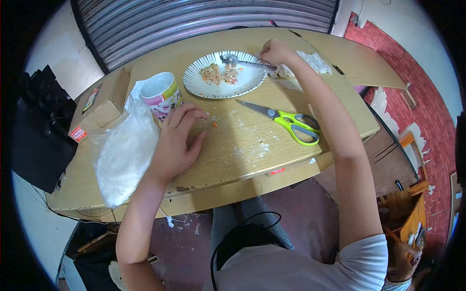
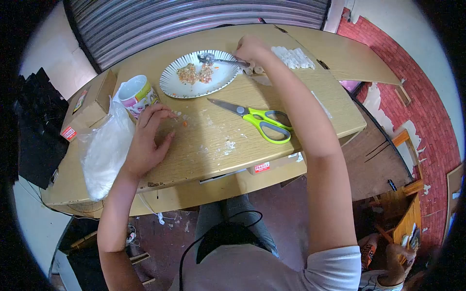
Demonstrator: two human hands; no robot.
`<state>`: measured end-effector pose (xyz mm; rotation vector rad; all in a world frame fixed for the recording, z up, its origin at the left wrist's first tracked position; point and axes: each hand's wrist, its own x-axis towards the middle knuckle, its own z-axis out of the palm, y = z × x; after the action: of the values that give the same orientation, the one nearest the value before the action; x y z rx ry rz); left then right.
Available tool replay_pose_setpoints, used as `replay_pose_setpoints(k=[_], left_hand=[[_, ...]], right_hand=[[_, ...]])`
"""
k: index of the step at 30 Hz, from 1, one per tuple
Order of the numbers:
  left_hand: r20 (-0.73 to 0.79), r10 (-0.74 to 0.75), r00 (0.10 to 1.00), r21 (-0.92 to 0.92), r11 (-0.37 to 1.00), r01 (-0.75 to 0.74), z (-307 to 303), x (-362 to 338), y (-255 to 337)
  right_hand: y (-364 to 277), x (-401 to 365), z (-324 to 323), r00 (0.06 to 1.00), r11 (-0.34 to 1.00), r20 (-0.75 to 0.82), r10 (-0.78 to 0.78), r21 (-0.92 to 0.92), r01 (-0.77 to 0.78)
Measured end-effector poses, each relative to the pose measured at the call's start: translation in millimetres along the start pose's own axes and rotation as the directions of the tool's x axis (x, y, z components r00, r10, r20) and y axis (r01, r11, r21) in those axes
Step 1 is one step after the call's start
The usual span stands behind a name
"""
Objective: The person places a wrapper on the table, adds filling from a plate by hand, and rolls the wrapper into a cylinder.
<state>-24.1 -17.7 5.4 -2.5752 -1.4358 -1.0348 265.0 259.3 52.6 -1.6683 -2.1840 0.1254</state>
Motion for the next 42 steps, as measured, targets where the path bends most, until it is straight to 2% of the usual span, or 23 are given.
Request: replay_pose_setpoints(k=[2, 3, 5, 6, 8, 9, 11, 12, 14, 15, 17, 20, 30, 32, 36, 39, 41, 42], left_hand=[[-0.037, 0.012, 0.999, 0.014, 1.0, -0.011, 1.4, -0.8, -1.9], [-0.036, 0.013, 0.999, 0.013, 1.0, -0.013, 1.7, -0.9, -2.9], [-0.049, 0.026, 0.998, 0.003, 1.0, -0.026, 1.9, -0.6, -4.2], [-0.049, 0.028, 0.998, 0.0, 1.0, -0.028, 1.9, -0.4, -4.0], [-0.057, 0.04, 0.998, -0.011, 0.999, -0.041, 1.5, 0.1, -3.2], [-0.056, 0.042, 0.998, -0.013, 0.999, -0.042, 1.4, -0.3, -2.9], [-0.053, 0.031, 0.998, 0.014, 0.999, -0.031, 1.7, -0.4, -2.3], [-0.051, 0.033, 0.998, 0.013, 0.999, -0.033, 1.7, -0.4, -2.2], [-0.07, 0.044, 0.997, 0.006, 0.999, -0.044, 2.2, 1.1, -2.1], [-0.069, 0.044, 0.997, 0.006, 0.999, -0.043, 2.5, 1.2, -1.9], [-0.075, 0.055, 0.996, 0.006, 0.998, -0.055, 2.3, 1.1, -2.9], [-0.076, 0.052, 0.996, -0.011, 0.999, -0.053, 3.0, 0.9, -3.9], [-0.064, 0.047, 0.997, 0.001, 0.999, -0.047, 1.5, 1.2, -1.8], [-0.018, 0.027, 0.999, 0.015, 1.0, -0.027, 0.8, 0.7, -2.1], [-0.014, 0.016, 1.0, 0.005, 1.0, -0.016, 2.6, 0.1, -3.0], [-0.08, 0.046, 0.996, 0.013, 0.999, -0.045, 3.3, 0.8, -2.2], [-0.056, 0.038, 0.998, -0.003, 0.999, -0.039, 1.0, 1.9, -0.1], [-0.056, 0.037, 0.998, -0.003, 0.999, -0.038, 0.5, 1.7, -0.4]], right_hand=[[2.9, 2.4, -7.0, 0.996, 0.992, 0.006, -0.085, 0.091, 0.084], [4.7, -1.8, -12.0, 0.997, 0.992, 0.006, -0.083, 0.091, 0.082], [8.1, -21.4, -26.0, 0.978, 0.982, -0.099, -0.184, 0.026, 0.187], [5.9, -37.5, -33.8, 0.978, 0.983, -0.099, -0.181, 0.024, 0.184], [0.7, -78.3, -44.5, 0.995, 0.982, -0.094, -0.011, -0.188, -0.007], [4.1, -92.7, -44.6, 0.995, 0.982, -0.095, -0.009, -0.188, -0.009], [11.1, -114.0, -46.0, 0.953, 0.969, 0.228, -0.199, -0.101, 0.226], [11.5, -120.9, -38.5, 0.954, 0.97, 0.228, -0.196, -0.1, 0.223], [10.6, -126.1, -19.2, 0.922, 0.937, 0.188, -0.339, -0.026, 0.349], [5.0, -126.1, -18.1, 0.922, 0.937, 0.189, -0.339, -0.025, 0.349], [-7.8, -123.5, -17.0, 0.935, 0.941, 0.24, -0.262, -0.151, 0.303], [-12.6, -118.7, -17.6, 0.954, 0.939, 0.233, -0.187, -0.243, 0.243], [-12.8, -123.6, -20.7, 0.96, 0.916, 0.225, -0.166, -0.326, 0.235], [-12.3, -123.5, -19.7, 0.955, 0.917, 0.199, -0.218, -0.293, 0.271], [-6.4, -115.6, -12.3, 0.948, 0.932, 0.246, -0.2, -0.252, 0.262], [5.4, -109.8, -15.3, 0.951, 0.937, 0.182, -0.252, -0.202, 0.287], [16.7, -100.5, -35.9, 0.892, 0.955, 0.343, -0.294, 0.133, 0.264], [15.6, -99.1, -50.1, 0.907, 0.952, 0.306, -0.291, 0.186, 0.242]])
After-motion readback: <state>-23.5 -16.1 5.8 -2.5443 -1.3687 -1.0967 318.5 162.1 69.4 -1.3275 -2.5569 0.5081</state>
